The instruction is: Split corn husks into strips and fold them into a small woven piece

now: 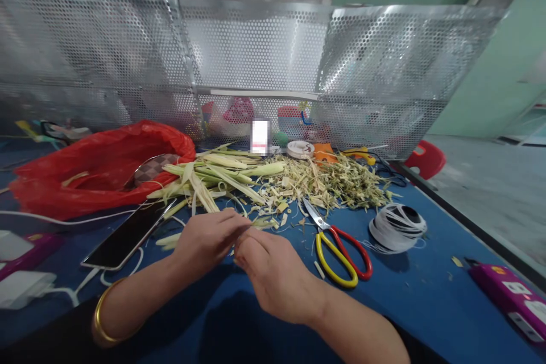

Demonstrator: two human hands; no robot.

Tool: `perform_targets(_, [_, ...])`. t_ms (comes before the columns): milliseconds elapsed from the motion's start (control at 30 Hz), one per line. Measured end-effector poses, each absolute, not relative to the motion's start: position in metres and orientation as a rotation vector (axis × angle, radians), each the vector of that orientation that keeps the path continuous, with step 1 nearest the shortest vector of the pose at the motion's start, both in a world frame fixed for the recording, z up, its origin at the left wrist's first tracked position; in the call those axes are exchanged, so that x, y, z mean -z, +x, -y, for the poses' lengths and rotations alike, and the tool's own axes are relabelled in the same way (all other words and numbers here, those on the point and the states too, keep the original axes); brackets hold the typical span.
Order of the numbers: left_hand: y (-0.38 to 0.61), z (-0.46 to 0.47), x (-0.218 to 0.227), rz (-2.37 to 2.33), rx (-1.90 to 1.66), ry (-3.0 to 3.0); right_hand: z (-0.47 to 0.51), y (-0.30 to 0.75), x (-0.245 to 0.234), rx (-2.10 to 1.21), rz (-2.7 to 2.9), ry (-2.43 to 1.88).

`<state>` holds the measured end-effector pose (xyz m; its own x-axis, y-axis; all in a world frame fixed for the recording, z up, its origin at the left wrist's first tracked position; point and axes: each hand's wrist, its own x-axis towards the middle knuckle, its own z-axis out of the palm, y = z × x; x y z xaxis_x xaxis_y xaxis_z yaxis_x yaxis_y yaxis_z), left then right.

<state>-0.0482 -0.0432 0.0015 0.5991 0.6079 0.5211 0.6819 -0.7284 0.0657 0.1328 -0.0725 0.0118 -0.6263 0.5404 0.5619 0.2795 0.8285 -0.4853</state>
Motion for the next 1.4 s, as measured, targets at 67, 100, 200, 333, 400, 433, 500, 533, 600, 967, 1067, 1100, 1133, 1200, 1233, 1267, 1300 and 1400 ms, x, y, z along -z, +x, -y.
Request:
perform_targets(67, [-0.047, 0.045, 0.000, 0.946, 0.646, -2.738, 0.071, 0.136, -0.016, -0.554, 2.194, -0.621])
perform_targets(100, [-0.046, 0.046, -0.001, 0.866, 0.592, -2.781, 0.069, 0.139, -0.018, -0.616, 2.133, -0.658])
perform_targets(200, [-0.044, 0.051, -0.009, 0.726, 0.612, -2.954, 0.056, 0.149, -0.018, -0.815, 1.940, -0.823])
perform_targets(333, [-0.045, 0.053, -0.025, 0.847, 0.934, -3.078, 0.030, 0.157, -0.002, -0.992, 1.782, -0.988])
perform_targets(400, [-0.047, 0.052, -0.029, 0.984, 1.138, -2.972, 0.024, 0.155, 0.009, -1.017, 1.780, -1.057])
perform_targets(433, [-0.048, 0.050, -0.029, 1.064, 1.233, -2.890, 0.024, 0.152, 0.014, -1.018, 1.797, -1.080])
perform_targets(500, [-0.050, 0.046, -0.028, 1.225, 1.360, -2.730, 0.030, 0.145, 0.020, -0.994, 1.878, -1.081])
perform_targets(533, [-0.051, 0.045, -0.026, 1.295, 1.383, -2.666, 0.036, 0.141, 0.021, -0.947, 1.949, -1.055])
perform_targets(600, [-0.052, 0.042, -0.023, 1.383, 1.359, -2.589, 0.049, 0.134, 0.020, -0.710, 2.122, -0.951])
perform_targets(967, [-0.047, 0.041, -0.002, 1.311, 0.952, -2.701, 0.068, 0.128, 0.003, -0.406, 2.275, -0.670])
perform_targets(1067, [-0.046, 0.043, -0.001, 1.297, 0.903, -2.715, 0.070, 0.126, 0.003, -0.293, 2.363, -0.628])
perform_targets(1100, [-0.045, 0.044, -0.001, 1.295, 0.886, -2.716, 0.070, 0.126, 0.003, -0.279, 2.382, -0.620])
perform_targets(1133, [-0.044, 0.044, 0.000, 1.296, 0.868, -2.714, 0.071, 0.126, 0.004, -0.278, 2.393, -0.618])
perform_targets(1200, [-0.044, 0.045, 0.002, 1.320, 0.823, -2.706, 0.069, 0.125, 0.005, -0.315, 2.384, -0.623])
perform_targets(1233, [-0.043, 0.044, 0.004, 1.348, 0.795, -2.697, 0.068, 0.126, 0.005, -0.354, 2.358, -0.639])
perform_targets(1267, [-0.043, 0.044, 0.004, 1.386, 0.765, -2.683, 0.066, 0.127, 0.004, -0.407, 2.317, -0.669])
perform_targets(1300, [-0.042, 0.044, 0.005, 1.432, 0.735, -2.665, 0.064, 0.128, 0.003, -0.472, 2.271, -0.709])
perform_targets(1400, [-0.041, 0.044, 0.003, 1.547, 0.645, -2.612, 0.059, 0.135, -0.006, -0.680, 2.137, -0.812])
